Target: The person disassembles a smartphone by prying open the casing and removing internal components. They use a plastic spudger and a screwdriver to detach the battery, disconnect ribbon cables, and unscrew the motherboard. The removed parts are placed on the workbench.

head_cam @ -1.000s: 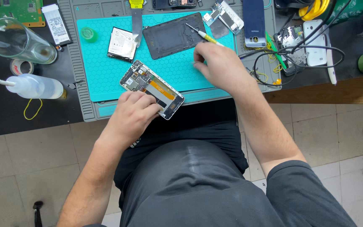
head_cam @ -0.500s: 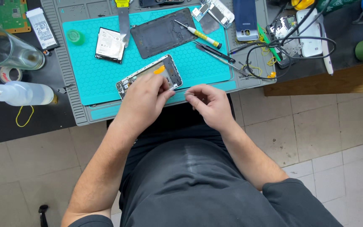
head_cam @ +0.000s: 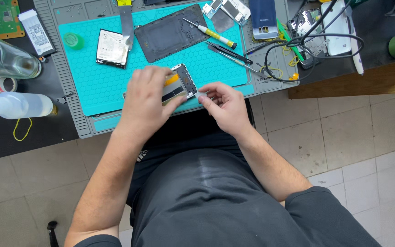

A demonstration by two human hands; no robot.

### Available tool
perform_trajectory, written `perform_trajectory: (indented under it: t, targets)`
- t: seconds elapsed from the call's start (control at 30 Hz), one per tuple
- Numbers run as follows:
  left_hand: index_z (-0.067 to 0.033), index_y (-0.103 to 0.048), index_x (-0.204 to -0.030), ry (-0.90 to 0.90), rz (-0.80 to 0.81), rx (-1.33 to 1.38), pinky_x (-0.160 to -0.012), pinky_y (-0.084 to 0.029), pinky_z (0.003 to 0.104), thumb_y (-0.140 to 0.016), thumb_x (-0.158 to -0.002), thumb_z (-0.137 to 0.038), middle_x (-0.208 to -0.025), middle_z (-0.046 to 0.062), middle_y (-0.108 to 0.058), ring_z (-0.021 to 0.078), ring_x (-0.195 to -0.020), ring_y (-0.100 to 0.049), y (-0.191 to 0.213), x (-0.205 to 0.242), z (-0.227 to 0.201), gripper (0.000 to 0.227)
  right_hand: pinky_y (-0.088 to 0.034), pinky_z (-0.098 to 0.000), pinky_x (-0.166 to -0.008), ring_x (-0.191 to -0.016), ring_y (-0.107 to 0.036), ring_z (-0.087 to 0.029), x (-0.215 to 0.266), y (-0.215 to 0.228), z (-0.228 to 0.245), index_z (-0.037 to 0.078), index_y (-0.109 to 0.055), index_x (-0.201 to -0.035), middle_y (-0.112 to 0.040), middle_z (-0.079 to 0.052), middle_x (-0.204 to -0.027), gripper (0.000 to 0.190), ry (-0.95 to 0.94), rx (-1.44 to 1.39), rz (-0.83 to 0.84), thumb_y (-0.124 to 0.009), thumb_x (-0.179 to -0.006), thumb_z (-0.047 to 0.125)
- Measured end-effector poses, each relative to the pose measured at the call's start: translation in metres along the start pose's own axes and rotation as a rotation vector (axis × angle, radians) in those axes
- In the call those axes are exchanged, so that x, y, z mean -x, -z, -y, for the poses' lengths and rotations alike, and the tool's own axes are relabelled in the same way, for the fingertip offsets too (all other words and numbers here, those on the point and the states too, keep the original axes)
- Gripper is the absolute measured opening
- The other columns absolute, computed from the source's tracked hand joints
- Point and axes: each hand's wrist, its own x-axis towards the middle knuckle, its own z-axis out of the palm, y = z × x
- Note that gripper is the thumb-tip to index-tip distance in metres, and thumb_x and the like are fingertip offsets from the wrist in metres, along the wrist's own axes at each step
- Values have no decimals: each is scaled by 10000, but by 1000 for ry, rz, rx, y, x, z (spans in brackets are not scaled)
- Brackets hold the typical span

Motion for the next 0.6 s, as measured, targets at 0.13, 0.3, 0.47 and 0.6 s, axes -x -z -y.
perform_trajectory:
  t: [0.13,0.3,0.47,0.6]
  targets:
    - [-28,-715,-1476,96,126,-82,-1028,-562,538,-1044,-795,-495,-1317,142,-645,396,-1234,-638,0,-3,11,889,-589,-231,-492,-652,-719,-111,3,1,-3,50,-852,-1232,-819,-126,-934,153,-4,3,7,-819,-1084,72]
    - [-6,-745,-1397,73,38,-77,-853,-586,495,-1001,-666,-611,-1147,113,-569,367,-1012,-665,-15,-18,12,983,-596,-227,-489,-676,-671,-94,10,4,4,12,-800,-1371,-770,-130,-970,273,29,-96,-10,-780,-1101,47]
    - [-133,-424,-1677,292,46,532,-894,-647,498,-884,-828,-413,-1586,115,-436,358,-1148,-758,14,-27,-20,1005,-536,-228,-554,-644,-612,-87,-7,15,16,47,-702,-1183,-733,-68,-939,129,91,-150,-18,-731,-1154,170]
    - [-216,-229,-1867,265,-90,1201,-867,-702,314,-823,-1008,-387,-1384,150,-608,250,-1066,-834,-40,-22,-7,1059,-480,-251,-588,-706,-567,-98,-29,14,47,107,-585,-1090,-684,-34,-934,307,197,-132,67,-590,-1225,383]
